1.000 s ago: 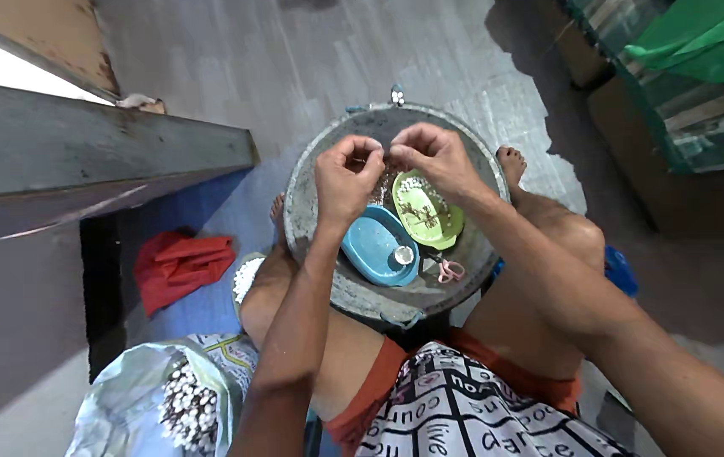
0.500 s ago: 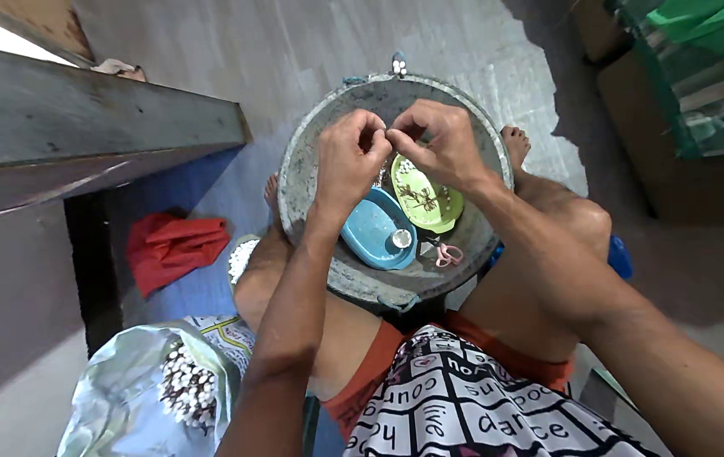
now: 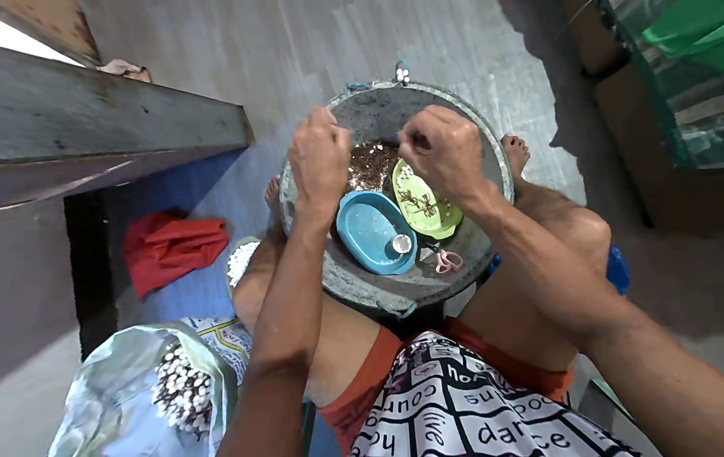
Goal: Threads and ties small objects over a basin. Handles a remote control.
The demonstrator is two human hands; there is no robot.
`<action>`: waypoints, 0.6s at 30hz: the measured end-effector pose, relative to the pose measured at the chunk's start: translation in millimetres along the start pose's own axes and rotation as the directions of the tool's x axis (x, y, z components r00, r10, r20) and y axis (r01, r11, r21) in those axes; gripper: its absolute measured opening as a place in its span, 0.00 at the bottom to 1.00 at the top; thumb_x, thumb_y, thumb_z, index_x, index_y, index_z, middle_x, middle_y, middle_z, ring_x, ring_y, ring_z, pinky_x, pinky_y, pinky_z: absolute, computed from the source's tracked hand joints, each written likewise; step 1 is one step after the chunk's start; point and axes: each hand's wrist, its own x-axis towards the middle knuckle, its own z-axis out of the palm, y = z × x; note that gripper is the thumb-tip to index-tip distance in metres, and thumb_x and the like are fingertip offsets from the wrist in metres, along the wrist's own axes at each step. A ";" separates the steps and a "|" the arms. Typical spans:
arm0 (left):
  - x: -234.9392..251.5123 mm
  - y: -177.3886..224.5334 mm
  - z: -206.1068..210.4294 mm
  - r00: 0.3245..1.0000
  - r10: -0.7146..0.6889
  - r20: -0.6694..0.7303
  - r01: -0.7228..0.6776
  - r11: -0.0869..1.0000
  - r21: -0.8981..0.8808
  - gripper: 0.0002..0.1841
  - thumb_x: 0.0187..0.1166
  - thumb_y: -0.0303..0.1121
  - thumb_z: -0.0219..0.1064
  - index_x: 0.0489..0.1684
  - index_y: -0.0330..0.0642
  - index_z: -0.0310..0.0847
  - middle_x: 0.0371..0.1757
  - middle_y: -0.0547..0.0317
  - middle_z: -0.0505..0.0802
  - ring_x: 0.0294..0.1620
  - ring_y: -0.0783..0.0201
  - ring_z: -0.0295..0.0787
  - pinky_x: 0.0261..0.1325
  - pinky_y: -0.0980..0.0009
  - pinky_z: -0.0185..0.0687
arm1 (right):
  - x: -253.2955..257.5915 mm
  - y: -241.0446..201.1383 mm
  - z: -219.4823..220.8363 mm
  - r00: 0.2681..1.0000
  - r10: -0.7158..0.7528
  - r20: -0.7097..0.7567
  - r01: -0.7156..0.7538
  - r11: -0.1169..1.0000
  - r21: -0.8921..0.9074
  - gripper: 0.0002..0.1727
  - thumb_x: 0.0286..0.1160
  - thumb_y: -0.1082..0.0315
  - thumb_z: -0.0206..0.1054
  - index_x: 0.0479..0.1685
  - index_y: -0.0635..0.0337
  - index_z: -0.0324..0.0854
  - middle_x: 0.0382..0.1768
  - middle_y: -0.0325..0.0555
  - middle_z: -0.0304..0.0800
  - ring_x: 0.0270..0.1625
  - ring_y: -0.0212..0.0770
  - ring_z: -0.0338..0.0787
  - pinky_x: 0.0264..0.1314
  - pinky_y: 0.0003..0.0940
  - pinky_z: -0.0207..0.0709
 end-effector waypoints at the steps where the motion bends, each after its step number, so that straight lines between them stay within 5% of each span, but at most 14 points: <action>1: 3.6 -5.6 -2.4 0.999 -0.027 -0.024 0.027 0.999 -0.018 0.11 0.81 0.33 0.59 0.49 0.35 0.84 0.40 0.46 0.92 0.41 0.50 0.91 0.46 0.49 0.85 | -0.2 3.5 -3.5 0.998 0.069 -0.011 -0.067 0.993 0.094 0.09 0.78 0.65 0.69 0.36 0.59 0.90 0.35 0.43 0.92 0.38 0.35 0.91 0.41 0.35 0.87; 3: 6.8 -7.0 -1.9 0.999 -0.032 -0.026 0.030 0.997 -0.073 0.12 0.85 0.34 0.56 0.50 0.37 0.84 0.39 0.49 0.92 0.40 0.54 0.91 0.46 0.52 0.86 | 3.8 12.9 -10.5 0.965 0.259 0.045 -0.257 0.896 0.363 0.10 0.82 0.62 0.68 0.43 0.59 0.91 0.36 0.38 0.94 0.36 0.29 0.91 0.41 0.30 0.88; 5: 5.4 -3.4 4.4 1.000 -0.018 0.002 0.018 0.993 -0.121 0.13 0.88 0.34 0.54 0.52 0.38 0.84 0.40 0.49 0.92 0.40 0.55 0.91 0.48 0.54 0.87 | 8.3 23.2 -15.2 0.917 0.365 0.163 -0.385 0.695 0.607 0.11 0.83 0.63 0.69 0.47 0.62 0.90 0.36 0.42 0.93 0.36 0.35 0.91 0.44 0.34 0.89; 11: 5.5 0.9 9.3 0.998 0.065 -0.020 -0.066 0.992 -0.107 0.14 0.89 0.35 0.57 0.46 0.35 0.87 0.43 0.47 0.93 0.45 0.52 0.92 0.53 0.50 0.86 | 9.2 23.8 -19.4 0.878 0.357 0.320 -0.445 0.357 0.821 0.11 0.86 0.66 0.66 0.51 0.66 0.85 0.38 0.47 0.90 0.37 0.37 0.88 0.46 0.36 0.87; 13: 4.4 -1.7 10.9 0.990 0.127 -0.063 -0.136 0.977 -0.164 0.14 0.85 0.28 0.57 0.58 0.36 0.87 0.52 0.47 0.94 0.50 0.55 0.94 0.59 0.55 0.89 | 8.1 22.4 -20.0 0.865 0.360 0.349 -0.463 0.308 0.831 0.11 0.87 0.66 0.65 0.52 0.66 0.85 0.40 0.47 0.90 0.38 0.37 0.89 0.47 0.35 0.87; 16: -1.8 8.1 10.9 0.978 0.159 -0.137 -0.202 0.889 -0.411 0.14 0.91 0.34 0.56 0.58 0.38 0.88 0.41 0.58 0.96 0.37 0.67 0.95 0.44 0.67 0.95 | 8.1 22.0 -18.6 0.876 0.342 0.341 -0.451 0.326 0.831 0.11 0.87 0.67 0.64 0.54 0.66 0.85 0.41 0.47 0.91 0.38 0.36 0.89 0.47 0.34 0.87; 18: -7.2 17.7 8.4 0.984 0.164 -0.065 -0.169 0.772 -0.612 0.15 0.92 0.34 0.56 0.62 0.35 0.85 0.42 0.57 0.96 0.37 0.66 0.96 0.42 0.66 0.96 | 7.4 21.0 -17.4 0.890 0.316 0.328 -0.436 0.386 0.813 0.11 0.86 0.67 0.65 0.54 0.66 0.86 0.40 0.46 0.90 0.37 0.36 0.88 0.46 0.34 0.86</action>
